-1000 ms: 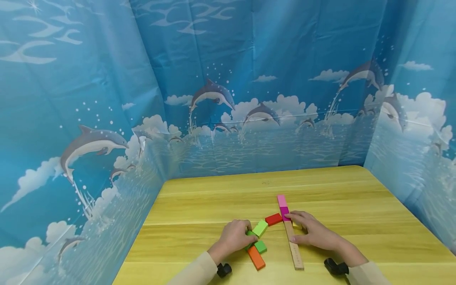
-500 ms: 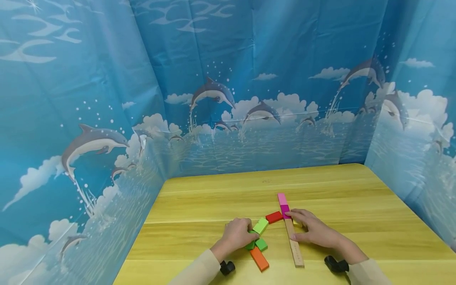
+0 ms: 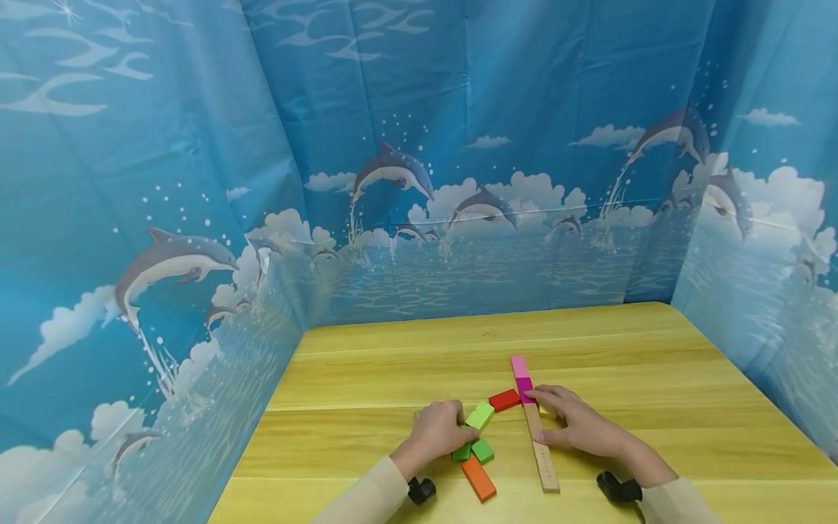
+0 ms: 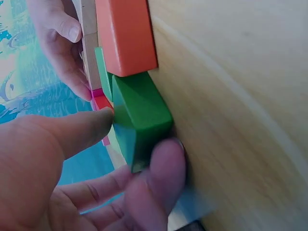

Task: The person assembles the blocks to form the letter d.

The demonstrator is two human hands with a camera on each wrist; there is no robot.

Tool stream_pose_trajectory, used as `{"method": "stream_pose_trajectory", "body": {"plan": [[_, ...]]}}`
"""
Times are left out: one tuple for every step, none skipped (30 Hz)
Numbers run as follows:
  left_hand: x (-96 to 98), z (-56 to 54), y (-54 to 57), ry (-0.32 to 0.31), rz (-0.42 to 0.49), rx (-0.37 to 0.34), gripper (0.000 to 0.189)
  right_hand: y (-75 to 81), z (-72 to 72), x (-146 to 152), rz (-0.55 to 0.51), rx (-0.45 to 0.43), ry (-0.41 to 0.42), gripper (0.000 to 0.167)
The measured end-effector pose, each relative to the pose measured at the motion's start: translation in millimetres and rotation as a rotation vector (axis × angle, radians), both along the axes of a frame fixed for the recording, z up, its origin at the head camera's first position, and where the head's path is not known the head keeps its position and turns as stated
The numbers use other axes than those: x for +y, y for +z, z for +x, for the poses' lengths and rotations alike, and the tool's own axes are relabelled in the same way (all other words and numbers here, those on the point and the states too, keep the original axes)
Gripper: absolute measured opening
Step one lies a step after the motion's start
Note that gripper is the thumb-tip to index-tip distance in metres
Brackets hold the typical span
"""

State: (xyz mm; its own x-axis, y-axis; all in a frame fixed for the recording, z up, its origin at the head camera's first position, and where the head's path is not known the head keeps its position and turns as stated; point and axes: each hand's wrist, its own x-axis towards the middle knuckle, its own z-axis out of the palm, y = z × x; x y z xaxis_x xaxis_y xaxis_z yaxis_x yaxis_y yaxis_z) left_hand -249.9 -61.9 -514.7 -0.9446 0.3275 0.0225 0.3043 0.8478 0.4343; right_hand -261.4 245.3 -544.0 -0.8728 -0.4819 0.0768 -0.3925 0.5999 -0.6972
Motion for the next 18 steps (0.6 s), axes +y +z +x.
{"method": "stream_pose_trajectory", "body": {"plan": [[1.1,-0.2,0.1,0.01,-0.014,0.001,0.034,-0.2,0.0,0,-0.002,-0.003,-0.003,0.077],[2.4,-0.7,-0.2,0.022,-0.037,0.009,0.036,-0.3,0.0,0,-0.001,-0.005,-0.002,0.076],[3.9,-1.1,-0.1,0.033,-0.06,0.017,0.038,-0.4,0.1,0,-0.001,-0.005,-0.001,0.076],[5.4,-1.3,0.0,0.044,-0.081,0.024,0.039,-0.5,0.2,0,-0.002,-0.006,0.002,0.076],[6.8,-1.6,-0.2,0.055,-0.105,0.027,0.041,-0.6,0.4,0,-0.004,-0.008,0.004,0.076],[8.1,-1.8,-0.7,0.06,-0.122,0.03,0.041,-0.5,0.8,-1,-0.004,-0.009,0.007,0.076],[9.3,-1.9,-1.0,0.063,-0.136,0.031,0.042,-0.6,1.0,-1,-0.004,-0.01,0.01,0.076],[10.4,-1.8,-1.2,0.061,-0.145,0.035,0.042,-0.7,1.3,-1,-0.003,-0.01,0.013,0.076],[11.2,-1.6,-1.5,0.057,-0.149,0.036,0.041,-0.8,1.5,-1,-0.002,-0.008,0.014,0.076],[11.8,-1.5,-1.7,0.051,-0.15,0.036,0.041,-0.9,1.7,-1,0.0,-0.007,0.014,0.075],[12.2,-1.5,-1.9,0.045,-0.15,0.037,0.04,-1.1,1.7,-1,0.002,-0.006,0.014,0.075],[12.4,-1.5,-2.2,0.038,-0.146,0.041,0.039,-1.3,1.5,-1,0.004,-0.005,0.015,0.075],[12.5,-1.4,-2.2,0.035,-0.145,0.045,0.038,-1.4,1.4,-2,0.005,-0.004,0.014,0.075],[12.4,-1.5,-2.5,0.032,-0.144,0.051,0.038,-1.5,1.2,-2,0.004,-0.003,0.014,0.075],[12.2,-1.7,-2.9,0.032,-0.144,0.053,0.038,-1.5,1.0,-2,0.004,-0.003,0.013,0.075],[11.9,-2.1,-3.3,0.032,-0.142,0.056,0.038,-1.5,0.9,-2,0.004,-0.004,0.013,0.076],[11.4,-2.5,-3.5,0.031,-0.139,0.056,0.037,-1.3,0.8,-2,0.003,-0.004,0.013,0.076],[10.8,-2.9,-4.0,0.029,-0.133,0.056,0.037,-1.1,0.8,-2,0.003,-0.004,0.012,0.076]]}}
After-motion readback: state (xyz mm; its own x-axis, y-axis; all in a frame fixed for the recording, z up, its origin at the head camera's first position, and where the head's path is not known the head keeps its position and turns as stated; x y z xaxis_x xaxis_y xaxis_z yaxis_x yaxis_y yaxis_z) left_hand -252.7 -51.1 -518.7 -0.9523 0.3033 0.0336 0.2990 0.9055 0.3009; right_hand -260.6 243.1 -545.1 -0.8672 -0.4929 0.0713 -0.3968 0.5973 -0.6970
